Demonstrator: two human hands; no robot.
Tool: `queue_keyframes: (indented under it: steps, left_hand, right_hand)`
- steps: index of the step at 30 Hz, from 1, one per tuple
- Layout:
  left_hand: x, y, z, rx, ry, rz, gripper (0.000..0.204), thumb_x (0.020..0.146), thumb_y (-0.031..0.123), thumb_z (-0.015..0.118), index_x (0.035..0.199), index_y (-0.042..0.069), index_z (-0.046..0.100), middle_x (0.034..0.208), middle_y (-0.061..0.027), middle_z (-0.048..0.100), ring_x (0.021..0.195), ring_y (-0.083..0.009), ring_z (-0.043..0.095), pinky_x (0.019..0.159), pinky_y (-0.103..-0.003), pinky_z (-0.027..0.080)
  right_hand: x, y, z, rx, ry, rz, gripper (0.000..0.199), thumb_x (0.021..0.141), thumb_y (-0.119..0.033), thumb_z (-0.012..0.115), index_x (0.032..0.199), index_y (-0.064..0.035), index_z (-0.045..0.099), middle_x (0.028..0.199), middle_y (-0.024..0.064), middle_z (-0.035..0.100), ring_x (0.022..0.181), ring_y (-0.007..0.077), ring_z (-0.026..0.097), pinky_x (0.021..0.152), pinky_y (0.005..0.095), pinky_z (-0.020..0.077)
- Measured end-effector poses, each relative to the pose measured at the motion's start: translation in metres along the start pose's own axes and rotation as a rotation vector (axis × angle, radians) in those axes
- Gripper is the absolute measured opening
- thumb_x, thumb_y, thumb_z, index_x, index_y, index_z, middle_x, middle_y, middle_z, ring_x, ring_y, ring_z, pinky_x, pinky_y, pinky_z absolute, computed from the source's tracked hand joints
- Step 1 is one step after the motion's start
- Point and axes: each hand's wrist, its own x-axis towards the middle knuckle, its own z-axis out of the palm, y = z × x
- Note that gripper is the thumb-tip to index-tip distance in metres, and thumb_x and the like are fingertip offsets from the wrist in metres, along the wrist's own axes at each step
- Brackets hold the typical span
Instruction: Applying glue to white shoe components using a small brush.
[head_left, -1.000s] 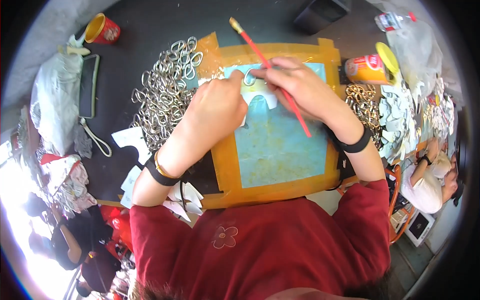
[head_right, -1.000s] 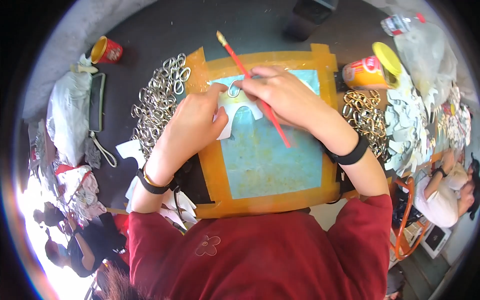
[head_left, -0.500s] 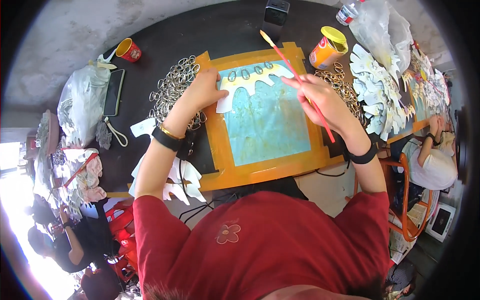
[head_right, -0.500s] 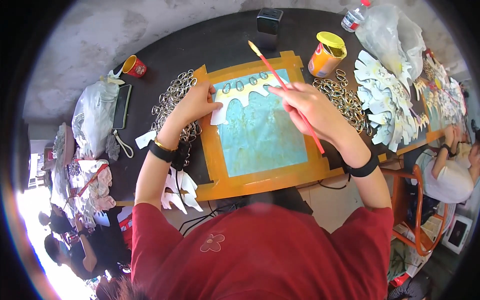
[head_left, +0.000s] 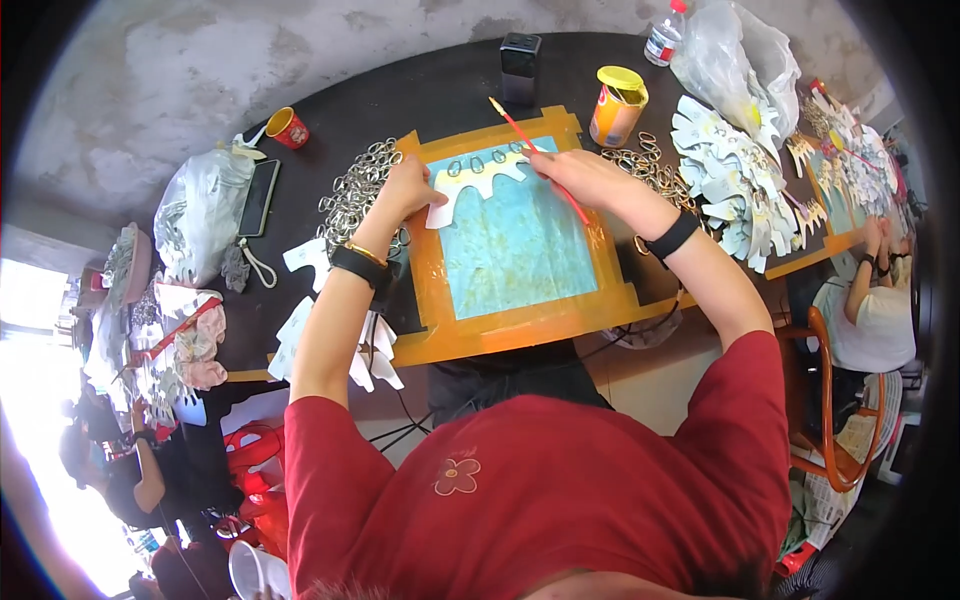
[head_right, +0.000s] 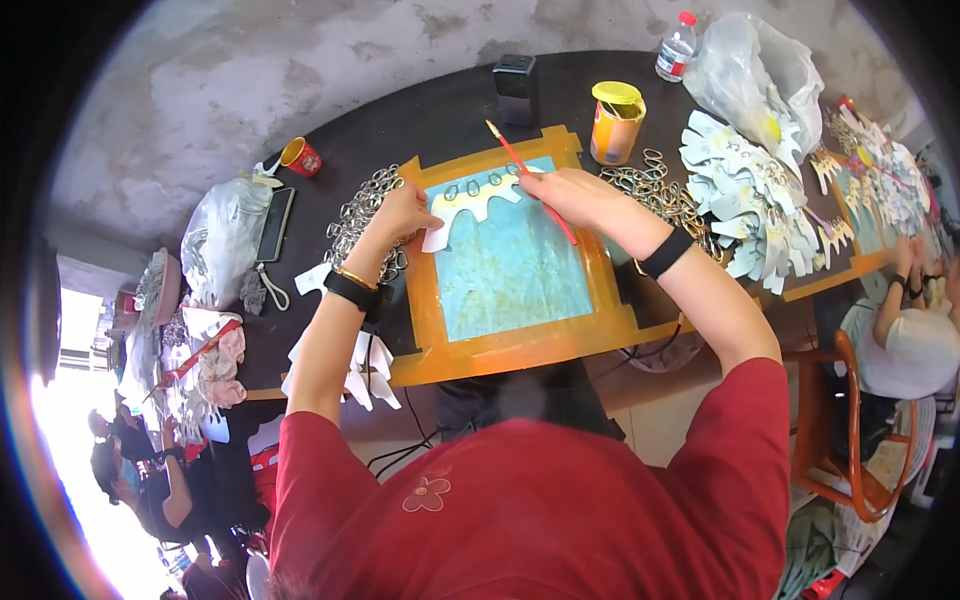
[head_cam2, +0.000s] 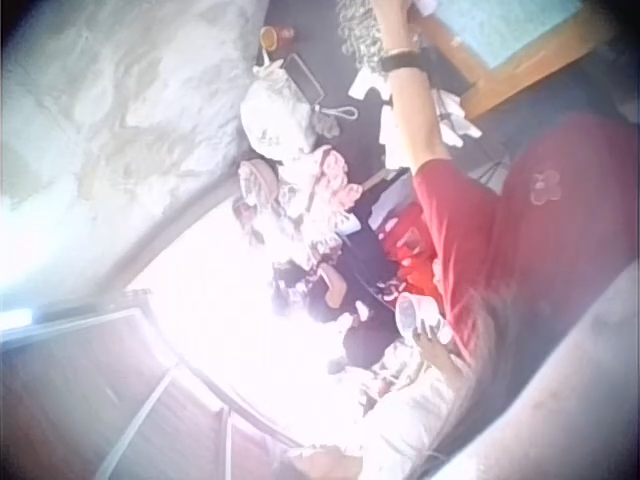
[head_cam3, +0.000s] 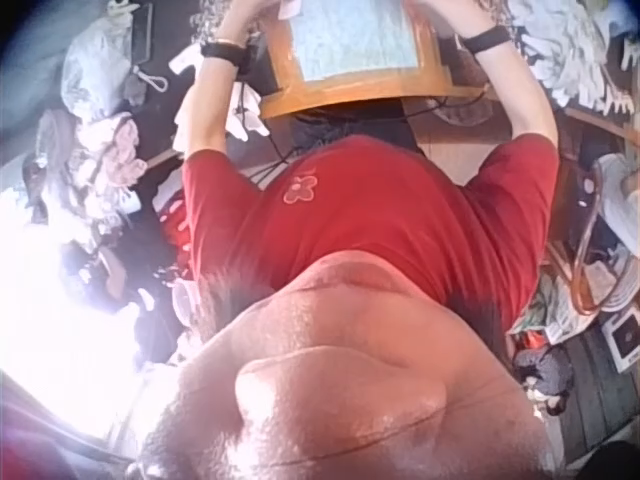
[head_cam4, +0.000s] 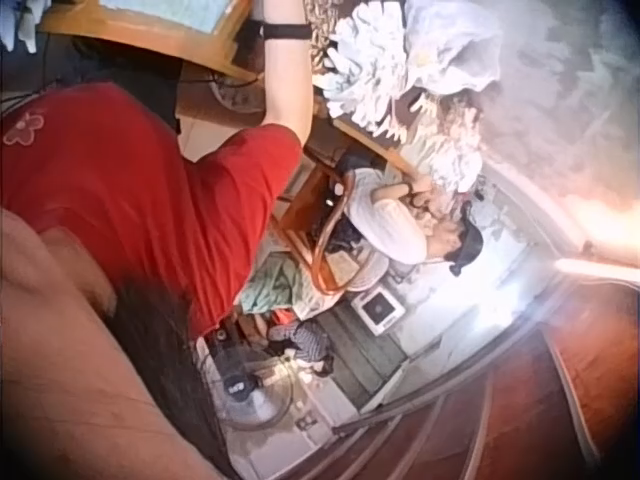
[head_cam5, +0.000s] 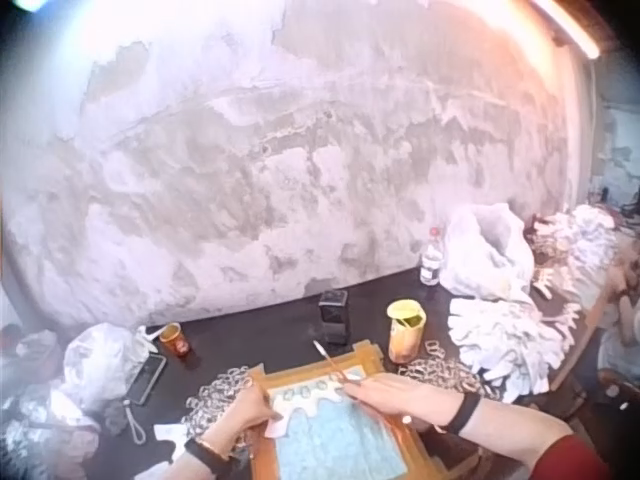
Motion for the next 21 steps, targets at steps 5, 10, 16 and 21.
queue_keyframes:
  steps: [5, 10, 16, 21]
  left_hand:
    - [0.023, -0.029, 0.008, -0.07, -0.017, -0.11, 0.053, 0.06, 0.026, 0.087, 0.101, 0.0, 0.063, 0.1, -0.0168, 0.069, 0.095, -0.0292, 0.067, 0.083, -0.035, 0.053]
    - [0.039, -0.02, -0.004, -0.155, 0.026, -0.17, 0.054, 0.06, 0.025, 0.087, 0.101, -0.001, 0.063, 0.102, -0.0182, 0.069, 0.102, -0.0302, 0.066, 0.088, -0.036, 0.052]
    - [0.038, -0.035, -0.018, 0.135, 0.256, -0.027, 0.067, 0.061, 0.026, 0.087, 0.112, -0.002, 0.056, 0.109, -0.0246, 0.066, 0.107, -0.038, 0.063, 0.091, -0.042, 0.051]
    - [-0.047, 0.014, -0.088, -0.066, 0.047, 0.285, 0.05, 0.087, 0.041, 0.071, 0.117, 0.002, 0.059, 0.094, -0.0087, 0.064, 0.079, -0.0122, 0.064, 0.071, -0.027, 0.05]
  right_hand:
    - [0.003, -0.002, 0.0, -0.01, 0.012, 0.006, 0.013, 0.091, -0.011, 0.047, 0.102, -0.0047, 0.049, 0.074, 0.0129, 0.06, 0.07, 0.0347, 0.062, 0.059, 0.0448, 0.0462]
    - [0.009, 0.006, 0.006, -0.044, 0.098, -0.032, 0.014, 0.092, -0.014, 0.047, 0.102, -0.005, 0.048, 0.075, 0.014, 0.061, 0.069, 0.0352, 0.062, 0.059, 0.0448, 0.0465]
    - [0.037, -0.001, 0.013, 0.235, 0.047, 0.201, 0.06, 0.103, -0.048, 0.023, 0.084, -0.0026, 0.057, 0.067, 0.0154, 0.062, 0.065, 0.0343, 0.061, 0.062, 0.0435, 0.0475]
    - [-0.021, 0.018, 0.017, 0.175, 0.315, -0.222, 0.044, 0.09, -0.006, 0.054, 0.133, -0.0075, 0.05, 0.082, 0.0112, 0.059, 0.072, 0.0286, 0.059, 0.068, 0.0354, 0.0474]
